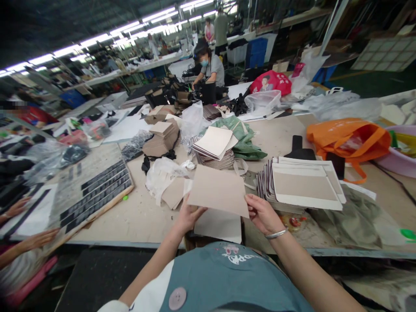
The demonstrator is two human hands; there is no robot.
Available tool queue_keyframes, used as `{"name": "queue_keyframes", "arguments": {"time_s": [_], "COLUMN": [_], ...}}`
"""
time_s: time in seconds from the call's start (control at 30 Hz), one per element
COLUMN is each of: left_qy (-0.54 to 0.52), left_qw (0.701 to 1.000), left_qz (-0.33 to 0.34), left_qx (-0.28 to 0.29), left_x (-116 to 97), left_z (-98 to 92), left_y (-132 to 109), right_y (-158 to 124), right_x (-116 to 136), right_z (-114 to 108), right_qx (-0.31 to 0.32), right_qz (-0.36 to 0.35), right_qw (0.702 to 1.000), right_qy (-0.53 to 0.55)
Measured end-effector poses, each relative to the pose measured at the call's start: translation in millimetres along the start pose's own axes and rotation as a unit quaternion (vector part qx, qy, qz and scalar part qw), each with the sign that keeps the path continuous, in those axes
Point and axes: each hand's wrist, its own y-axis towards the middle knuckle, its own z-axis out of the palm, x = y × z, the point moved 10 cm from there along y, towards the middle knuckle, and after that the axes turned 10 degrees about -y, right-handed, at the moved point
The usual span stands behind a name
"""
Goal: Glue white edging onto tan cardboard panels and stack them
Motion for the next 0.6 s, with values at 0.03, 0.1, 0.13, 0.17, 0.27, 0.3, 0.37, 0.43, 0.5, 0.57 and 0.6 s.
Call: {"name": "queue_keyframes", "arguments": {"time_s": [0.03,0.1,0.13,0.17,0.27,0.3,0.37,0.43,0.5,0.57,0.6], "left_qy": [0.032,0.081,0.088,0.087,0.063,0.054,0.040,0.026,-0.001,-0.028,-0.038], "left_qw": [0.999,0.997,0.996,0.996,0.998,0.998,0.998,0.998,0.997,0.996,0.994], "left_qz": [0.009,0.008,-0.001,-0.010,-0.024,-0.029,-0.041,-0.056,-0.068,-0.058,-0.051], "left_qx": [-0.028,-0.018,-0.007,0.001,-0.009,-0.015,-0.022,-0.024,-0.035,-0.070,-0.094], "left_x": [8,27,37,45,57,59,62,66,70,69,67], "left_z": [-4.8,-0.6,3.0,6.0,6.8,5.2,0.6,-5.5,-13.8,-26.6,-34.2], "left_y": [2,4,4,3,-4,-7,-16,-25,-33,-38,-40], "right_y": [0,0,1,1,1,1,1,2,5,9,10], "right_x": [2,5,5,5,2,0,-4,-10,-16,-23,-26], "right_z": [-12,-30,-35,-39,-39,-36,-29,-23,-16,-11,-9], "right_qx": [-0.019,-0.045,-0.052,-0.055,-0.057,-0.055,-0.050,-0.040,-0.022,-0.003,0.005], "right_qz": [-0.006,-0.013,-0.015,-0.015,-0.010,-0.006,-0.001,0.000,-0.003,-0.004,-0.005], "right_qw": [1.000,0.999,0.999,0.998,0.998,0.998,0.996,0.994,0.989,0.983,0.979], "right_qy": [0.001,0.003,0.000,-0.005,-0.033,-0.044,-0.071,-0.106,-0.146,-0.186,-0.205]}}
